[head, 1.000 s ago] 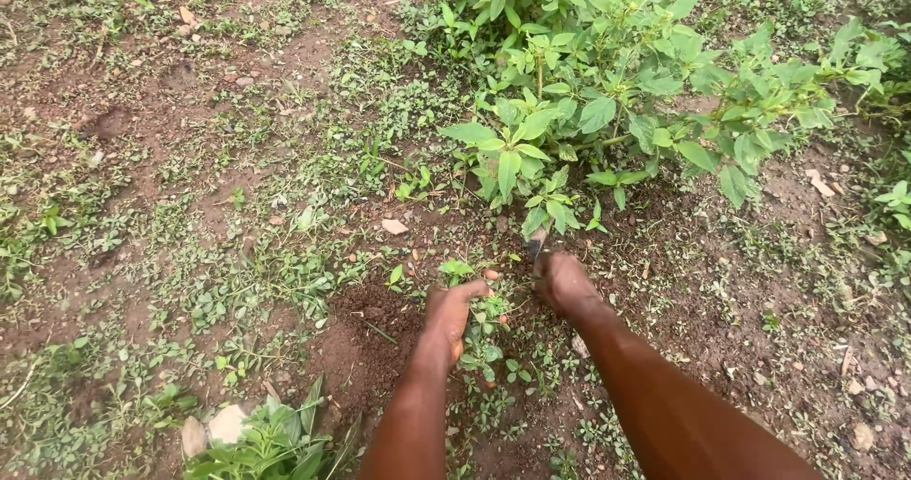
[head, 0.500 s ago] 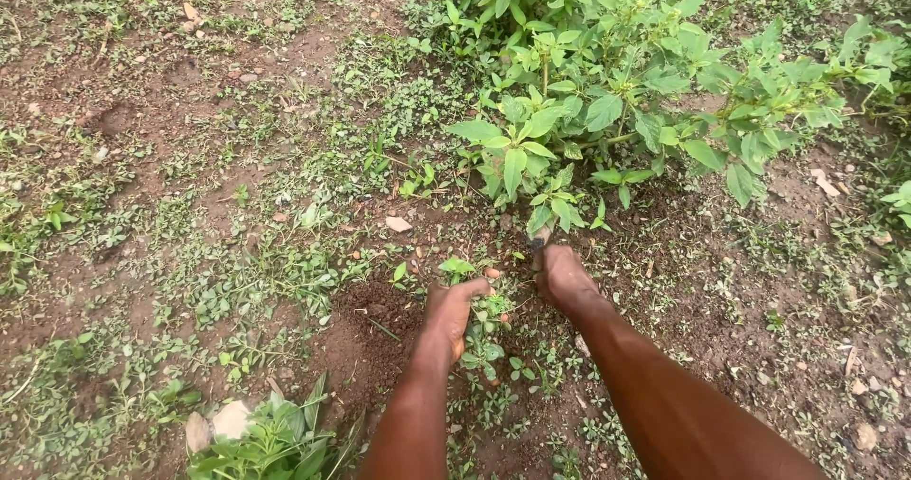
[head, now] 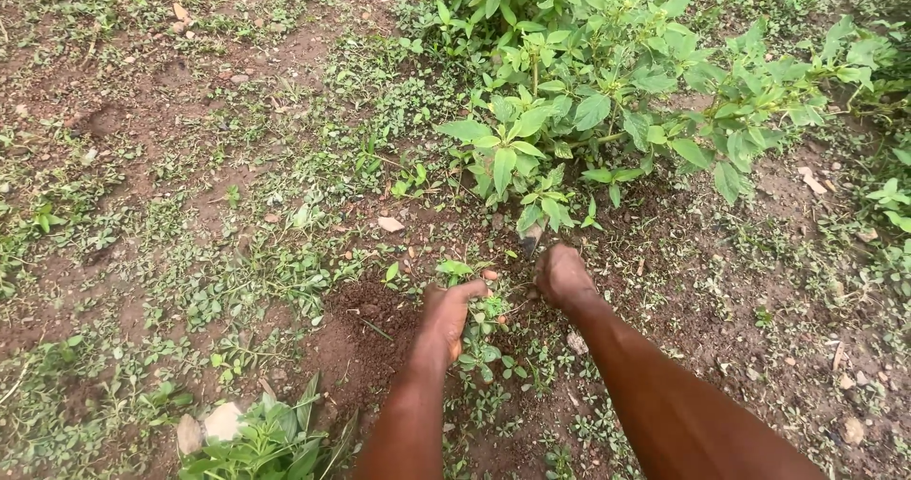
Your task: Weeding a garden area by hand.
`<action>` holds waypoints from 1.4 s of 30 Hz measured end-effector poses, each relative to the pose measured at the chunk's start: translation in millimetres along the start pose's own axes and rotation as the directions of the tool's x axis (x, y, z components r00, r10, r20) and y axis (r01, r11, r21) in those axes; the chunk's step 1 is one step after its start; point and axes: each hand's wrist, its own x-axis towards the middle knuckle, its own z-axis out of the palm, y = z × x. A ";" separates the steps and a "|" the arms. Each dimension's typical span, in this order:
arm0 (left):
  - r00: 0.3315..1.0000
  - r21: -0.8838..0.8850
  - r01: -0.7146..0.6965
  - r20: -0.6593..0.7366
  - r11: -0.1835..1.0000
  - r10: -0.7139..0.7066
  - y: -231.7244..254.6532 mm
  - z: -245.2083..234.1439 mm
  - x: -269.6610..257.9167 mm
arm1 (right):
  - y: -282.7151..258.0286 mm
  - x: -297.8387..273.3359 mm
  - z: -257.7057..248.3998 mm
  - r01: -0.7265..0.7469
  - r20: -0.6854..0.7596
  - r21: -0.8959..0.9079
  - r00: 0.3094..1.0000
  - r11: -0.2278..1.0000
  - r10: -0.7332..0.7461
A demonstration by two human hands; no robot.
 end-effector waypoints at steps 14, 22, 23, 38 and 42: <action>0.996 0.003 0.071 -0.045 0.997 -0.071 -3.9 -3.6 3.3 | 12.5 3.8 -2.5 -0.023 -0.047 0.276 0.998 0.961 0.037; 1.000 -0.003 0.015 0.024 1.000 -0.014 -14.7 -5.4 21.2 | -13.8 -15.7 -19.6 0.077 0.001 0.058 0.997 0.995 -0.077; 0.998 -0.013 0.062 -0.027 0.998 -0.063 -6.6 -4.0 10.8 | -14.1 -16.3 -14.0 0.023 0.017 0.008 1.000 1.000 -0.023; 0.999 0.003 0.033 0.001 0.999 -0.034 -1.1 -4.9 12.0 | -9.9 -7.2 -16.1 -0.036 -0.050 0.073 0.998 0.997 0.040; 0.998 -0.034 -0.015 0.059 0.999 0.017 -7.0 -2.1 22.5 | -1.5 12.3 -15.1 -0.067 -0.086 0.159 0.993 0.985 0.082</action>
